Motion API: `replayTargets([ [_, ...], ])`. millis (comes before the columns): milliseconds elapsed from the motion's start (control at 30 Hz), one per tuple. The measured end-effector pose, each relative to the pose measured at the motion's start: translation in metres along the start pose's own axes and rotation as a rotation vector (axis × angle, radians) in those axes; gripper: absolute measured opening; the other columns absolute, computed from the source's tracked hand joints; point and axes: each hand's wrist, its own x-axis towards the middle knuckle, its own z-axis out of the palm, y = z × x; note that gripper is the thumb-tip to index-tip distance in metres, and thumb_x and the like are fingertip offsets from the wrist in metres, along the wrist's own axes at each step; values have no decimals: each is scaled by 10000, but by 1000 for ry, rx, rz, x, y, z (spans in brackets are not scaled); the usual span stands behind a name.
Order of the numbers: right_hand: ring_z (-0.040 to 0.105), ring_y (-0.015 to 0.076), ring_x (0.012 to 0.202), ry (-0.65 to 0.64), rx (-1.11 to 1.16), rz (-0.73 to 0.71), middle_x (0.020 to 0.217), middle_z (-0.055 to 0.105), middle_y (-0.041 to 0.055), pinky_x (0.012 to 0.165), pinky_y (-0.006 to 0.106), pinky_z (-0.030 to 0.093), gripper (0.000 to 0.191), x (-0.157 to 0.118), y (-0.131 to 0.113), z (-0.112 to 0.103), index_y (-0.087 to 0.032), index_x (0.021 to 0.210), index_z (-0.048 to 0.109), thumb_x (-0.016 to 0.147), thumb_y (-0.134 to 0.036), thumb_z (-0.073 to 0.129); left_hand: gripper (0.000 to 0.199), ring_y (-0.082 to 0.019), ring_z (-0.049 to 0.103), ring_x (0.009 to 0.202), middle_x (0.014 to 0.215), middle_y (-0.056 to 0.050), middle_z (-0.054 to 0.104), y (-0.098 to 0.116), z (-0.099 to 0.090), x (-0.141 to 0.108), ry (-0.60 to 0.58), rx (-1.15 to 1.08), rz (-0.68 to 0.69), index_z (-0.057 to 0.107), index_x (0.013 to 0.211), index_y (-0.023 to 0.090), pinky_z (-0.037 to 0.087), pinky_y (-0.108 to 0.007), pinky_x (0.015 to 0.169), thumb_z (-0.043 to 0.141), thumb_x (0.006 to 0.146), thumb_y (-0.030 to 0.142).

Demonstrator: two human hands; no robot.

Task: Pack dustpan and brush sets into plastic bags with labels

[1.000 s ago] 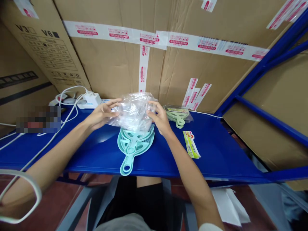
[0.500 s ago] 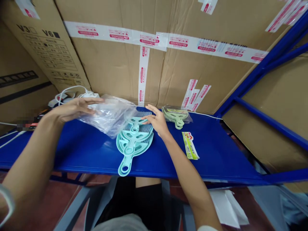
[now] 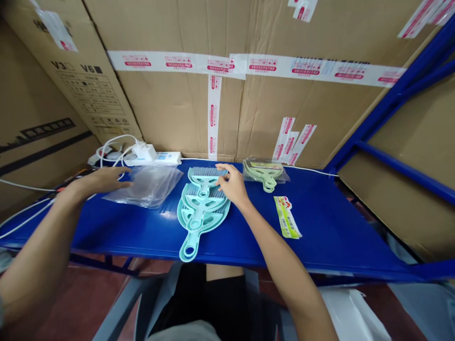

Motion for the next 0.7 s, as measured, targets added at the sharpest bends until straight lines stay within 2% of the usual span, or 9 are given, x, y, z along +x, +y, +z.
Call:
replayTargets([
  [100,718,109,670,11,-33,-25,1237,674,87,475,211,603,441,0,1,0,-191,1129,709,722,-158,542,462,-308,720,802,687,-38,704,-4,2,1,-93,100,-65,613,779,182,498,-272,633,889,471,390],
  [200,707,100,658,9,-53,-48,1234,679,77,479,212,603,410,-2,0,1,-195,1100,721,735,-160,537,540,-287,703,706,685,-28,692,-3,11,-3,-224,-4,-130,626,871,170,499,-287,560,858,459,431],
  [267,705,98,652,7,-64,-63,1235,683,72,476,211,595,399,-3,0,3,-201,1088,730,742,-158,537,570,-292,697,678,674,-29,681,0,19,-6,-273,-91,-142,652,934,171,519,-315,567,833,464,437],
  [367,710,113,650,4,-85,-79,1225,686,73,462,226,577,390,-4,2,2,-205,1074,745,751,-152,533,528,-313,713,759,756,-74,721,7,19,-9,-220,-153,-60,700,913,186,551,-340,653,829,462,429],
  [467,707,136,666,18,-145,-117,1176,687,72,515,274,596,382,-4,-3,-2,-209,1060,760,770,-133,524,442,-288,707,829,857,-69,772,17,2,-14,-174,-218,61,736,903,194,550,-327,725,829,527,407],
  [533,710,161,728,48,-230,-223,1126,691,72,629,326,628,363,-2,-19,-5,-219,1048,768,804,-111,522,408,-247,690,784,864,-48,786,28,-17,-20,-141,-257,156,747,919,197,536,-302,704,821,592,430],
  [600,722,210,900,71,-341,-394,1139,689,79,827,403,638,361,-1,-47,-1,-240,1081,766,858,-95,523,404,-226,694,785,910,-51,804,42,-38,-30,-77,-257,250,766,958,205,531,-287,710,796,664,481],
  [633,707,242,1039,64,-402,-487,1186,681,85,950,449,611,371,-1,-64,6,-255,1129,758,889,-96,523,401,-224,707,809,942,-51,812,50,-47,-35,-39,-244,293,778,973,211,537,-287,739,783,695,500],
  [700,583,307,1318,-8,-555,-652,1350,619,102,1153,542,484,414,0,-102,26,-276,1269,711,915,-121,563,378,-225,728,870,996,-36,817,68,-60,-46,48,-187,366,797,1007,228,549,-294,827,764,758,510],
])
